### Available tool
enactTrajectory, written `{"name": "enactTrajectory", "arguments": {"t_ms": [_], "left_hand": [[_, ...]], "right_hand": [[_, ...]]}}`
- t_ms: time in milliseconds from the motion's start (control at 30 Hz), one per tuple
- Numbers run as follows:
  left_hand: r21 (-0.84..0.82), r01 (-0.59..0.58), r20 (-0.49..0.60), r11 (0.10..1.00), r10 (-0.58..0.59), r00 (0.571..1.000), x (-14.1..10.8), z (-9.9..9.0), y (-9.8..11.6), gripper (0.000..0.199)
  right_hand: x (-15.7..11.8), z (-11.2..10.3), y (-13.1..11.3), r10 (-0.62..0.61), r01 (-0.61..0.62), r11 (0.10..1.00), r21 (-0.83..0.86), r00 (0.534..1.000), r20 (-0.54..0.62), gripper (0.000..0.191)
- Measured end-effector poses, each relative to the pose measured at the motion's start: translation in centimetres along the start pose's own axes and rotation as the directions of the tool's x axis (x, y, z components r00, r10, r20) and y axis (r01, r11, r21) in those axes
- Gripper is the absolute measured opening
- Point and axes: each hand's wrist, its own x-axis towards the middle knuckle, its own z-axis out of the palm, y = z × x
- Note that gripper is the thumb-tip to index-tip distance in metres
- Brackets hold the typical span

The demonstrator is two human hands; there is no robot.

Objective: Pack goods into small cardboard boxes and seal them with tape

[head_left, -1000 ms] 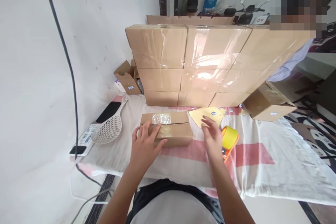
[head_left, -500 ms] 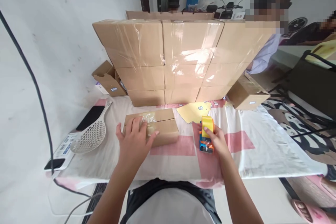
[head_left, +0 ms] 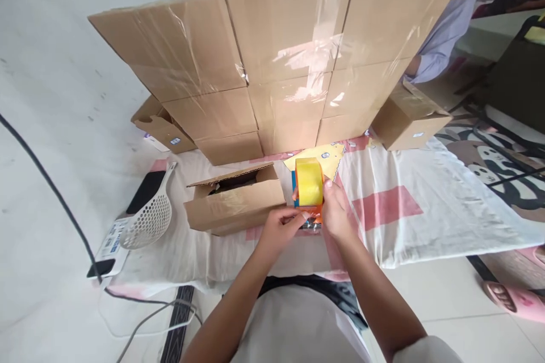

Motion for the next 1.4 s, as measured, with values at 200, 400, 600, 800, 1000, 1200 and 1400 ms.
{"name": "enactTrajectory", "arguments": {"t_ms": [200, 400, 600, 800, 1000, 1200, 1400], "left_hand": [[0.095, -0.075, -0.076, 0.993, 0.083, 0.994, 0.4, -0.6, 0.5, 0.026], [-0.065, 0.05, -0.018, 0.997, -0.051, 0.999, -0.1, 0.6, 0.4, 0.021], [-0.101, 0.191, -0.05, 0.976, -0.197, 0.979, -0.4, 1.0, -0.6, 0.03], [-0.08, 0.219, -0.121, 0.972, -0.227, 0.966, -1.4, 1.4, -1.6, 0.029], [-0.125, 0.229, -0.117, 0.965, -0.244, 0.963, -2.0, 2.5, -2.6, 0.028], [-0.052, 0.177, -0.116, 0.983, -0.182, 0.976, -1.8, 2.5, -2.3, 0.015], [-0.012, 0.186, -0.102, 0.983, -0.186, 0.977, -1.3, 2.2, -2.3, 0.014]], "right_hand": [[1.2, -1.5, 2.4, -0.133, 0.09, 0.952, -0.293, 0.982, -0.13, 0.059], [1.6, -2.0, 2.5, -0.189, 0.106, 0.935, -0.338, 0.957, -0.222, 0.052], [2.2, -1.5, 2.3, -0.163, 0.063, 0.949, -0.31, 0.937, -0.309, 0.051], [2.8, -1.8, 3.0, -0.053, -0.032, 0.978, -0.208, 0.92, -0.389, 0.052], [2.4, -1.3, 2.8, -0.017, -0.048, 0.985, -0.163, 0.925, -0.379, 0.052], [2.2, -0.9, 3.1, 0.13, -0.134, 0.991, -0.012, 0.977, -0.17, 0.039], [1.8, -2.5, 3.4, 0.198, -0.195, 0.954, 0.23, 0.98, 0.008, 0.032]]}}
